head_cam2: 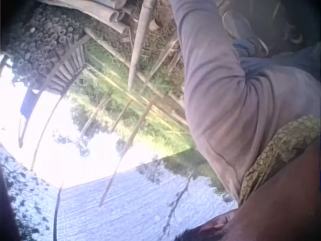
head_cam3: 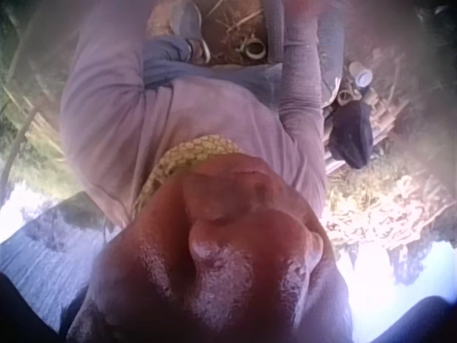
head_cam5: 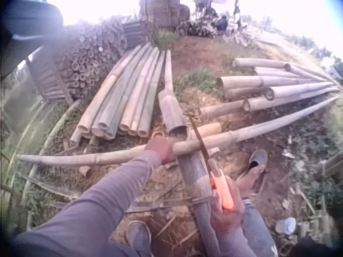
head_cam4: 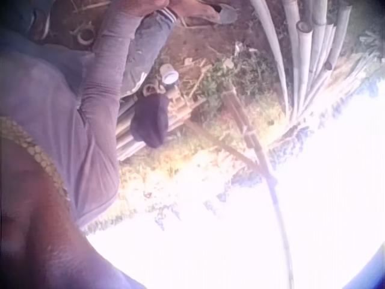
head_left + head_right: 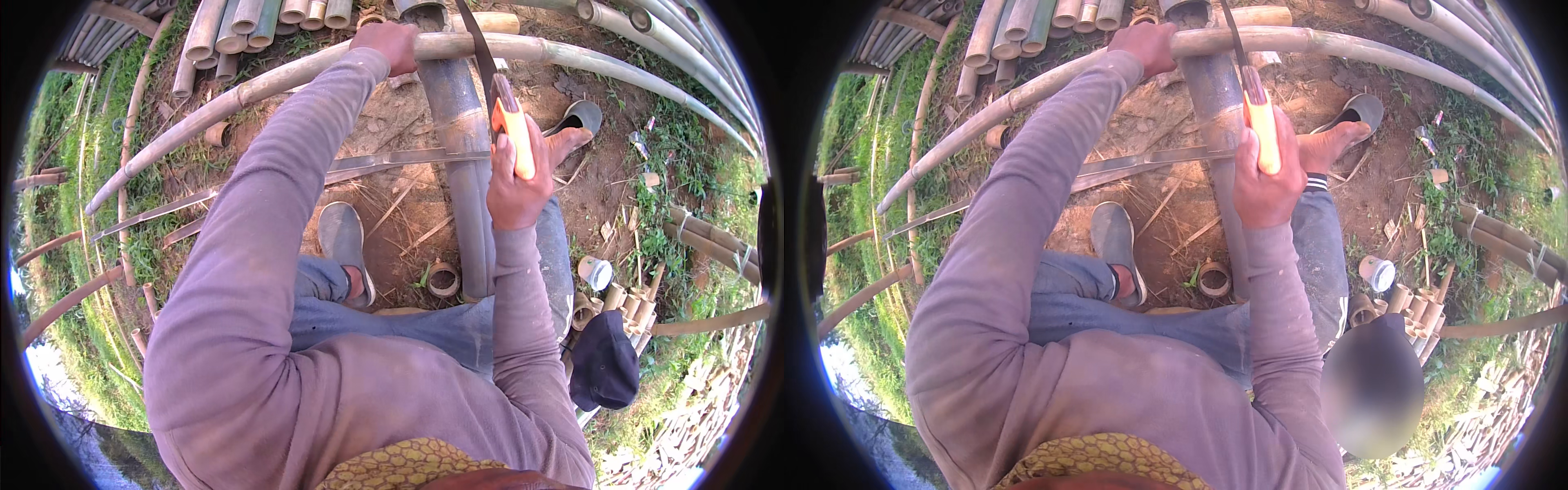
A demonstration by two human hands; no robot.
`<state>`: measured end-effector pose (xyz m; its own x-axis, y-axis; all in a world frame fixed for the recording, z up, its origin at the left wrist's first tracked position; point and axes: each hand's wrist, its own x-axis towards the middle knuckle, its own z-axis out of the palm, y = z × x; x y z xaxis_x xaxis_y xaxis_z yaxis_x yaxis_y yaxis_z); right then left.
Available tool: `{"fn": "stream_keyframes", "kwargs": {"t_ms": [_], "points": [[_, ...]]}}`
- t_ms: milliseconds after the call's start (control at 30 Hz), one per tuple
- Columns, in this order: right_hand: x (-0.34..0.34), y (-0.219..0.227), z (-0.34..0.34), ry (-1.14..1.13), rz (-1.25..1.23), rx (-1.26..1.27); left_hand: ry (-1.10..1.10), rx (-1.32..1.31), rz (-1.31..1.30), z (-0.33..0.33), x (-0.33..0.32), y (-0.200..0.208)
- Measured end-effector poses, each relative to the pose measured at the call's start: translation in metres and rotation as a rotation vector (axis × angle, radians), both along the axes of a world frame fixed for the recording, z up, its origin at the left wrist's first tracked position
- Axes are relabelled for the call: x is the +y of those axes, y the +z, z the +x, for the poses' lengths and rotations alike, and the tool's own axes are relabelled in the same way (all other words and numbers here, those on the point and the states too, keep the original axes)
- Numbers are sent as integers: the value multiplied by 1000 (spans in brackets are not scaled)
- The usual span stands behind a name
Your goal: The person uses a hand saw to cut bamboo poles into shorter sections. They position each pole on a support, saw through it, and then move the cut pieces aside.
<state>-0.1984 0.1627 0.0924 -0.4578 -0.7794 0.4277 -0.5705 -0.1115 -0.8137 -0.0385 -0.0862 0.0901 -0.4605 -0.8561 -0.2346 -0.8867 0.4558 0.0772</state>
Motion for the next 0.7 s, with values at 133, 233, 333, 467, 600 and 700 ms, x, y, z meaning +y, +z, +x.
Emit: {"fn": "stream_keyframes", "kwargs": {"t_ms": [133, 233, 333, 467, 600, 700], "points": [[-64, 5, -5, 30, -60, -60, 11, -6, 12, -4, -6, 0], [8, 6, 3, 41, 33, -155, 12, -4, 20, 2, -12, 2], [114, 9, 10, 14, 75, 49, -7, -10, 39, 8, -10, -4], [98, -2, 17, 27, -13, -92, 6, 22, 7, 15, -12, 2], [-80, -3, -2, -2, -77, -32, -26, 26, 1, -7, -12, -4], [-81, 3, -3, 35, -16, -52, -19, 4, 69, -2, -8, 4]]}}
